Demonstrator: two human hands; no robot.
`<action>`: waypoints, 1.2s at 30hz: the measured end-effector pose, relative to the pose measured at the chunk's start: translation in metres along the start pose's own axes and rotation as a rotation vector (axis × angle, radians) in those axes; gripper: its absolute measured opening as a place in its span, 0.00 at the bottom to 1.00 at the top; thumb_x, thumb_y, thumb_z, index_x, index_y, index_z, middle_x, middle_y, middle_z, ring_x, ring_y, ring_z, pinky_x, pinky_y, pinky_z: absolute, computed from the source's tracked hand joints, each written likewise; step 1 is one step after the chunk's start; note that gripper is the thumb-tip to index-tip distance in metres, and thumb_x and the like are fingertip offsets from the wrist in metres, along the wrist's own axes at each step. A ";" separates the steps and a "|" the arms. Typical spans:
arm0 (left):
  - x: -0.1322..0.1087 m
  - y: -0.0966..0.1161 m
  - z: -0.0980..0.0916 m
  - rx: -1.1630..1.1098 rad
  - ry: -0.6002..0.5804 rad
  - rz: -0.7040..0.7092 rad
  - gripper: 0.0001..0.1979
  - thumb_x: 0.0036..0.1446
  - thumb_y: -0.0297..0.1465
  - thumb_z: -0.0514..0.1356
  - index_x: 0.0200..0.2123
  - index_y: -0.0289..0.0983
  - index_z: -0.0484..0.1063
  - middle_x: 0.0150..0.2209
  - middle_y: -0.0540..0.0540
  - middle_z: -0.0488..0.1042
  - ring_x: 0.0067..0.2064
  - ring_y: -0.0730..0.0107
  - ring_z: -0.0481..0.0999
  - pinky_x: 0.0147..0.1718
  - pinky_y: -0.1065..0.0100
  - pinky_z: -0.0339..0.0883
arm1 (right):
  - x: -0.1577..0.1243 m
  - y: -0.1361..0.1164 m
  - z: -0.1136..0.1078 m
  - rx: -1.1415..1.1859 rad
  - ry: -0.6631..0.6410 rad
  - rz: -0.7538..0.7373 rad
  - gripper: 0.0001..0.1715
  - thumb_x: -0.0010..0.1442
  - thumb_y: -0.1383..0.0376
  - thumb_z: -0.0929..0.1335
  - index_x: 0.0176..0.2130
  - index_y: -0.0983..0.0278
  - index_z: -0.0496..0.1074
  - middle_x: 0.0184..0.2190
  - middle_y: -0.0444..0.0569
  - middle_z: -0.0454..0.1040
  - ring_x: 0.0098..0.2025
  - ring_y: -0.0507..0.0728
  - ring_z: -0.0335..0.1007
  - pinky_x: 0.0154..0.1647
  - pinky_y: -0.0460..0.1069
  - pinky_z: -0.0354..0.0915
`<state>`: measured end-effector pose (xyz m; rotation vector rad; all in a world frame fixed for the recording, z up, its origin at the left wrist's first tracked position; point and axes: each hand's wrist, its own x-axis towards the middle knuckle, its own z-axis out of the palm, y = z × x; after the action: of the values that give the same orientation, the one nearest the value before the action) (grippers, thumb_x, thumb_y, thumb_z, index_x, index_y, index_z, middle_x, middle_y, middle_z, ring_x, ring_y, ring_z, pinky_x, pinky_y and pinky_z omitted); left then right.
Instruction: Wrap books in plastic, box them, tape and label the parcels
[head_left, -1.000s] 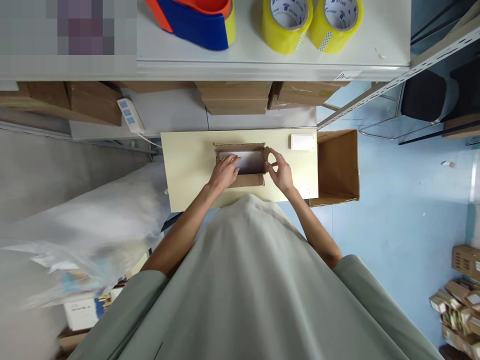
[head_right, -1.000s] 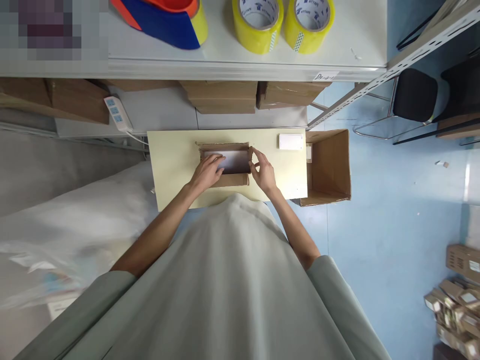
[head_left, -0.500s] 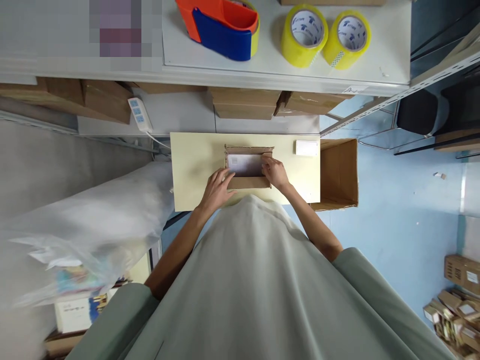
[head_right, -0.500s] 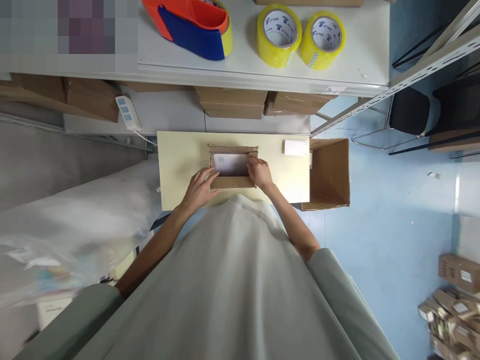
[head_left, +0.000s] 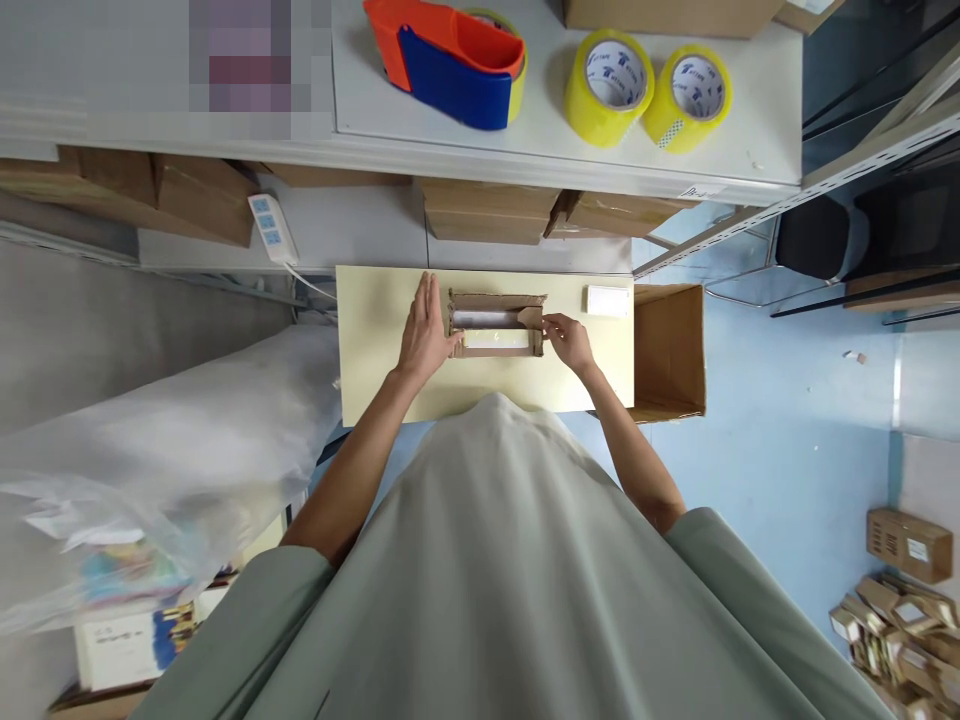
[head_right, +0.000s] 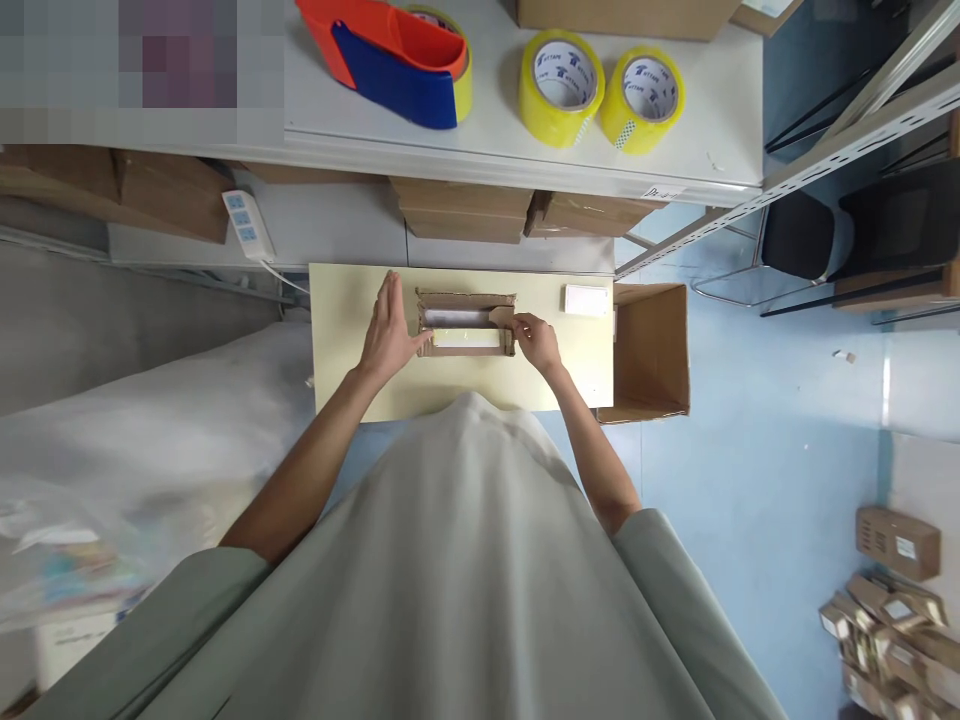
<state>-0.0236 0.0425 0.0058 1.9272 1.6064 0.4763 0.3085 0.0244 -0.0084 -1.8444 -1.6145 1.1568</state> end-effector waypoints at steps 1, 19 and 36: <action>0.005 0.002 0.000 0.013 -0.025 0.022 0.56 0.66 0.35 0.73 0.86 0.34 0.43 0.84 0.22 0.50 0.86 0.34 0.51 0.82 0.40 0.53 | 0.000 0.000 -0.002 0.003 0.009 0.008 0.21 0.76 0.54 0.66 0.56 0.61 0.82 0.49 0.57 0.90 0.46 0.66 0.90 0.55 0.60 0.83; -0.023 -0.008 0.029 -0.138 0.090 -0.184 0.15 0.74 0.32 0.61 0.57 0.42 0.86 0.60 0.38 0.83 0.56 0.57 0.87 0.63 0.55 0.80 | -0.005 -0.004 0.018 0.010 0.079 0.098 0.11 0.72 0.56 0.70 0.50 0.56 0.80 0.54 0.52 0.88 0.45 0.62 0.89 0.52 0.58 0.83; -0.054 -0.004 0.035 -0.200 0.162 -0.283 0.11 0.71 0.30 0.64 0.50 0.41 0.88 0.53 0.40 0.88 0.51 0.56 0.88 0.57 0.57 0.80 | -0.042 -0.011 0.034 -0.040 0.138 0.181 0.13 0.75 0.61 0.69 0.52 0.59 0.83 0.49 0.53 0.90 0.49 0.63 0.89 0.51 0.53 0.78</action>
<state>-0.0166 -0.0166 -0.0190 1.5182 1.8240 0.6598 0.2755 -0.0196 -0.0058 -2.0831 -1.4283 1.0504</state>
